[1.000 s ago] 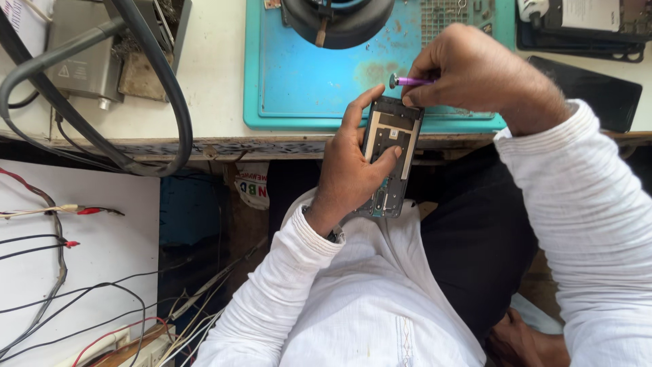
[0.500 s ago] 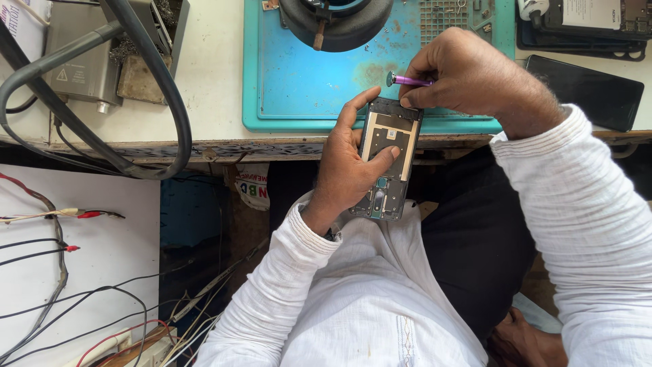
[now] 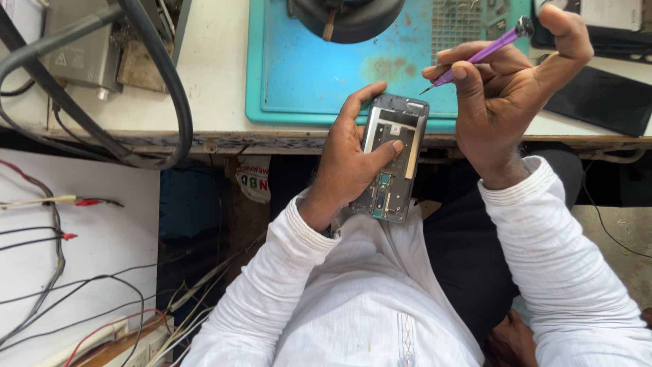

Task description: The person uses a small purple-handled tool to scrape and clean the interior frame of a disassembled mobile phone. They repeatedly work along the edges and around internal components, removing residue from the metal chassis.

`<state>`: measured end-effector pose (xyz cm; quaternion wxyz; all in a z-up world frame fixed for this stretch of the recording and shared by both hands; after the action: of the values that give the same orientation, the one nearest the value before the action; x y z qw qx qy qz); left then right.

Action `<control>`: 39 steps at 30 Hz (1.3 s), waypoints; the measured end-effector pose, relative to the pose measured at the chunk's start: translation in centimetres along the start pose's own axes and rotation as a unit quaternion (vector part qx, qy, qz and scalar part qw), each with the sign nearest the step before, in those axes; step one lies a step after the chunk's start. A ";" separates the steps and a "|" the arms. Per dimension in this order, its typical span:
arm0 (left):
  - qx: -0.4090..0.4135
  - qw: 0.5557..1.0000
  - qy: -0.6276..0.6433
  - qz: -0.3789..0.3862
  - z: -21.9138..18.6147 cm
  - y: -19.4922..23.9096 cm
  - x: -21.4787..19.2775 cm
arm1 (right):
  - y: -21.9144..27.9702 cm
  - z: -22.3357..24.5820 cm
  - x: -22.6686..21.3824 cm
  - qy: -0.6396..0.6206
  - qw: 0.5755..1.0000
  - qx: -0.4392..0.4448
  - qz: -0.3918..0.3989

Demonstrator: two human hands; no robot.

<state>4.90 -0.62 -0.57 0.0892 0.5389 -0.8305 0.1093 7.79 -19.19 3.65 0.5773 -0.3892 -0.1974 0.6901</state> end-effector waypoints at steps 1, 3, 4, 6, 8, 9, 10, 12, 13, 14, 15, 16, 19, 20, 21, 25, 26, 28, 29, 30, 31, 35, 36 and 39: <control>-0.009 1.000 0.002 -0.005 0.1 0.1 -0.1 | 0.2 -0.2 0.5 0.013 1.000 -0.011 -0.007; -0.025 1.000 0.007 -0.012 0.3 0.1 0.0 | 0.3 -0.4 1.1 0.053 0.998 -0.034 -0.005; -0.018 1.000 0.005 -0.011 0.4 0.2 0.1 | 0.5 -0.5 1.3 0.062 0.997 -0.039 -0.002; -0.001 1.000 -0.001 -0.008 0.3 0.1 0.1 | 0.6 -0.5 1.4 0.043 0.998 -0.034 0.008; -0.011 1.000 -0.013 -0.012 0.3 0.1 0.0 | 0.6 -0.6 1.5 0.043 0.999 -0.031 0.011; -0.017 1.000 -0.019 -0.013 0.4 0.2 -0.1 | 0.7 -0.5 1.6 0.044 0.999 -0.028 0.013; -0.016 1.000 -0.018 -0.011 0.4 0.2 -0.1 | 0.7 -0.6 1.6 0.047 0.998 -0.028 0.015; -0.016 1.000 -0.015 -0.007 0.3 0.1 0.0 | 0.8 -0.6 1.6 0.046 0.998 -0.026 0.022; -0.019 1.000 -0.013 -0.007 0.4 0.1 0.0 | 0.9 -0.7 1.6 0.044 0.998 -0.025 0.024; -0.022 1.000 -0.012 -0.007 0.4 0.0 0.0 | 1.0 -0.8 1.6 0.038 0.999 -0.027 0.024; -0.025 1.000 -0.011 -0.008 0.4 0.0 0.0 | 1.1 -0.9 1.6 0.039 0.999 -0.027 0.022; -0.025 1.000 -0.012 -0.008 0.4 0.0 0.0 | 1.2 -1.1 1.5 0.040 0.999 -0.026 0.020; -0.024 1.000 -0.019 -0.010 0.3 0.0 0.1 | 1.7 -1.4 1.3 0.078 0.997 -0.030 0.004; -0.020 0.999 -0.024 -0.011 0.2 0.1 0.0 | 1.8 -1.5 1.3 0.098 0.994 -0.038 -0.004; -0.017 0.999 -0.029 -0.012 0.2 0.1 0.0 | 1.8 -1.5 1.3 0.118 0.992 -0.044 -0.013; -0.035 0.999 0.005 -0.004 0.4 0.1 0.1 | 1.5 -1.0 1.3 0.136 0.990 -0.031 0.004; -0.027 1.000 0.006 -0.002 0.3 0.1 0.1 | 1.0 -0.8 1.3 0.137 0.990 -0.024 0.012; -0.026 1.000 0.011 -0.003 0.2 0.0 0.0 | 0.0 0.1 1.1 0.136 0.990 -0.009 0.031; -0.032 0.999 0.016 -0.006 0.3 0.0 0.0 | -0.4 0.6 1.1 0.135 0.990 0.000 0.041; -0.040 0.999 0.022 -0.007 0.4 0.1 0.0 | -0.6 1.2 1.0 0.142 0.989 0.008 0.047; -0.042 0.999 0.021 -0.010 0.5 0.3 0.0 | -0.7 1.8 1.0 0.150 0.987 0.017 0.053; -0.014 1.000 0.025 -0.004 0.1 -0.4 0.1 | -2.6 2.9 1.2 0.192 0.980 0.018 0.051; -0.009 0.999 0.032 -0.003 0.2 -0.1 0.2 | -2.7 3.1 1.4 0.193 0.980 0.020 0.051; -0.046 0.997 0.063 -0.014 0.7 0.1 0.3 | -2.7 3.2 1.3 0.201 0.978 0.025 0.050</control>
<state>4.67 -1.05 -1.21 0.1675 0.5379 -0.8198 0.1028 7.01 -16.66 7.17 0.5791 -0.5148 -0.0405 0.6308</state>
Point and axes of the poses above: each hand's wrist, its own y-axis away from the middle knuckle, its own x-axis out of the palm, z = x × y, the point moved 4 cm from there along -y, towards the middle knuckle, and after that the axes turned 4 degrees about z, right-handed, at the moved point
